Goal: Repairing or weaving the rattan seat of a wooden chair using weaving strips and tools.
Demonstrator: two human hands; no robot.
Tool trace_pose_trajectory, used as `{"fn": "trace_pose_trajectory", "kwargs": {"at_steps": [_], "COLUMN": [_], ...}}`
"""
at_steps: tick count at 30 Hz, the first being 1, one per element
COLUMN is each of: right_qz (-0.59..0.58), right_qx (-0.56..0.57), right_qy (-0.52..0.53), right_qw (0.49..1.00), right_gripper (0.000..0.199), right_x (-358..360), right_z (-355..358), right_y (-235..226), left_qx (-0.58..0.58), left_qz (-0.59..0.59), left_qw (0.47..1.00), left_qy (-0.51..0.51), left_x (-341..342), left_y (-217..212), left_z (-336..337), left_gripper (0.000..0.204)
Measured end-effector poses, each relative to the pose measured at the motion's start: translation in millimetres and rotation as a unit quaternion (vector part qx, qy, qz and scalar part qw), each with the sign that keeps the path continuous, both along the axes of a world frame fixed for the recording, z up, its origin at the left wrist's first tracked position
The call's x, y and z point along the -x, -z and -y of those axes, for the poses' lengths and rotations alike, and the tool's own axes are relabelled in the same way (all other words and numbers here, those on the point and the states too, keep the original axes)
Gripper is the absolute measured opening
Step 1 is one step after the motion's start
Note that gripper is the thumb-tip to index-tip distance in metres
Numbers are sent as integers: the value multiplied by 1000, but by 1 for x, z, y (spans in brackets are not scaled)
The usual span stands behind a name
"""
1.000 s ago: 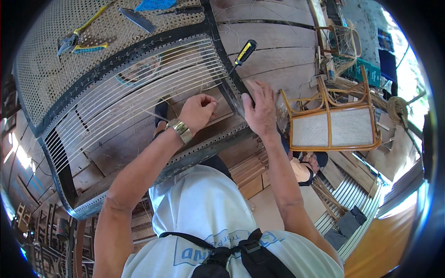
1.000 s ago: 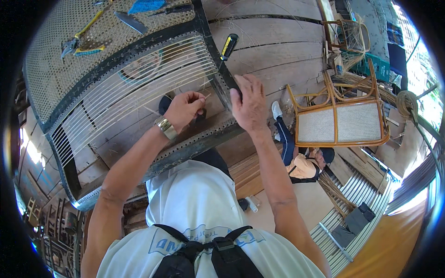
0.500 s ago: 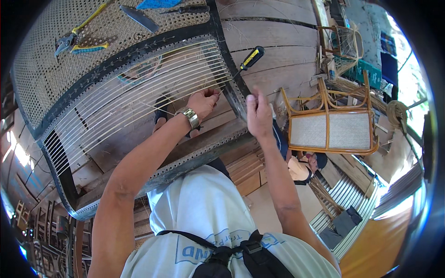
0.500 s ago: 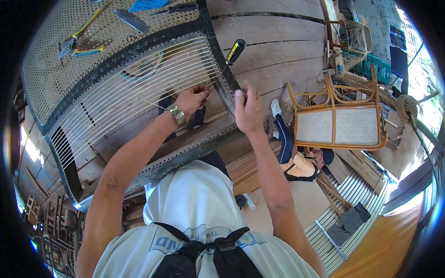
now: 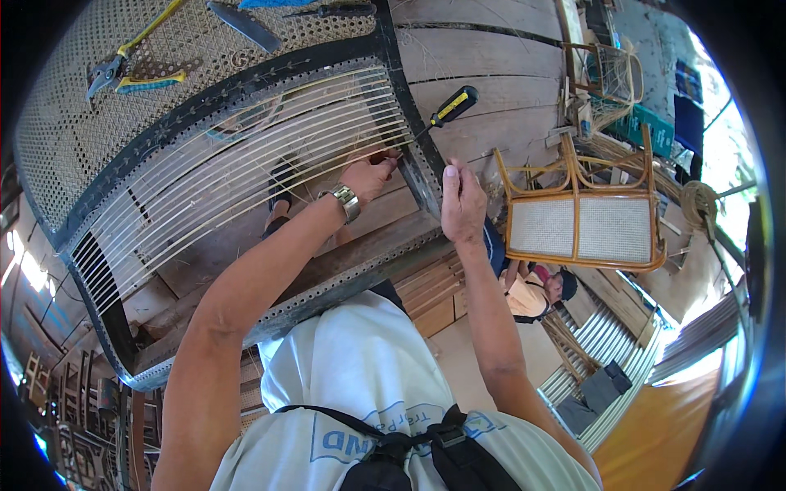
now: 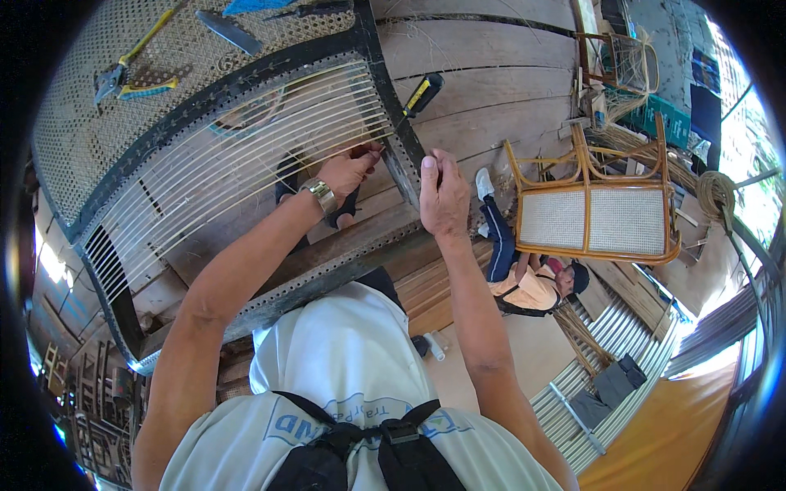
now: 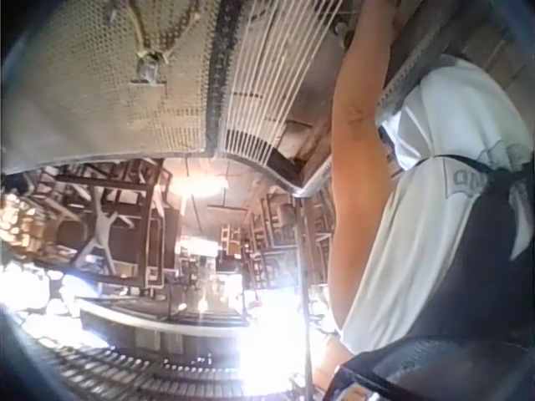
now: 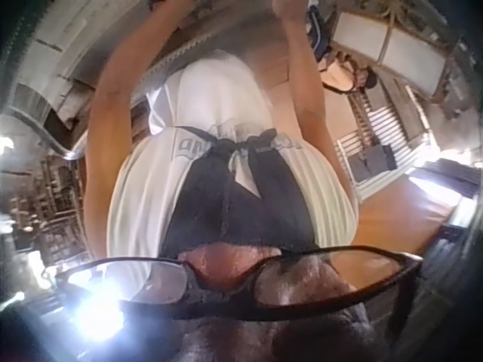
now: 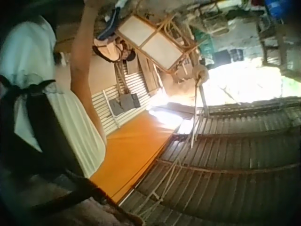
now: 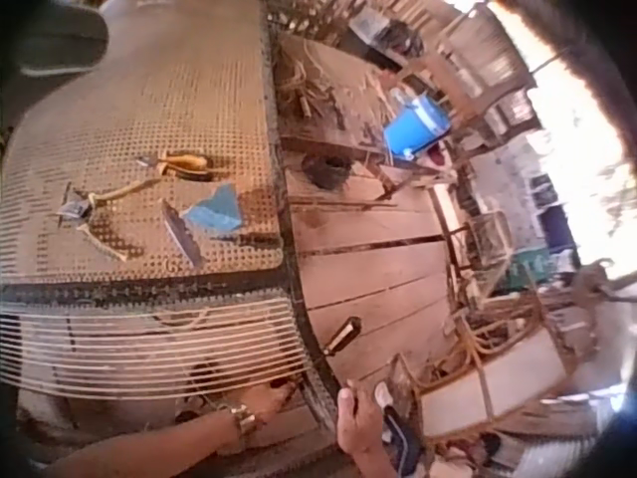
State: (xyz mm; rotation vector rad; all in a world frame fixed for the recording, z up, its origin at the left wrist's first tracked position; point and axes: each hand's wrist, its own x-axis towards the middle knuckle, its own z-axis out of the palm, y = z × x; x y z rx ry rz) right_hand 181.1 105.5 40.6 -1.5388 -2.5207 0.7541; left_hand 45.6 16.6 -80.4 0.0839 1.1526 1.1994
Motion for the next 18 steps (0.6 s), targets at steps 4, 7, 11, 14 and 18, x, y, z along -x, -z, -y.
{"fn": "trace_pose_trajectory", "kwargs": {"at_steps": [4, 7, 11, 14, 18], "right_qz": [2, -11, -7, -4, 6], "right_qx": [11, 1, 15, 19, 24], "right_qy": [-3, 0, 10, 18, 19], "right_qw": [1000, 1000, 1000, 1000, 1000], "right_gripper": [39, 38, 37, 36, 36], "right_x": [1, 3, 4, 3, 3], "right_z": [-2, -1, 0, 0, -1], "right_y": [-2, -3, -4, -4, -3], "left_qx": [-2, 1, -13, -21, -26], "left_qz": [-40, -131, -257, -298, -358], "left_qw": [999, 991, 965, 954, 933], "left_qy": [18, 32, 40, -2, 20], "left_x": [4, 3, -3, -9, -10], "left_y": [-2, 1, 11, 19, 22], "left_z": [-1, -2, -5, -6, -6], "left_gripper": [22, 23, 26, 23, 26]}}
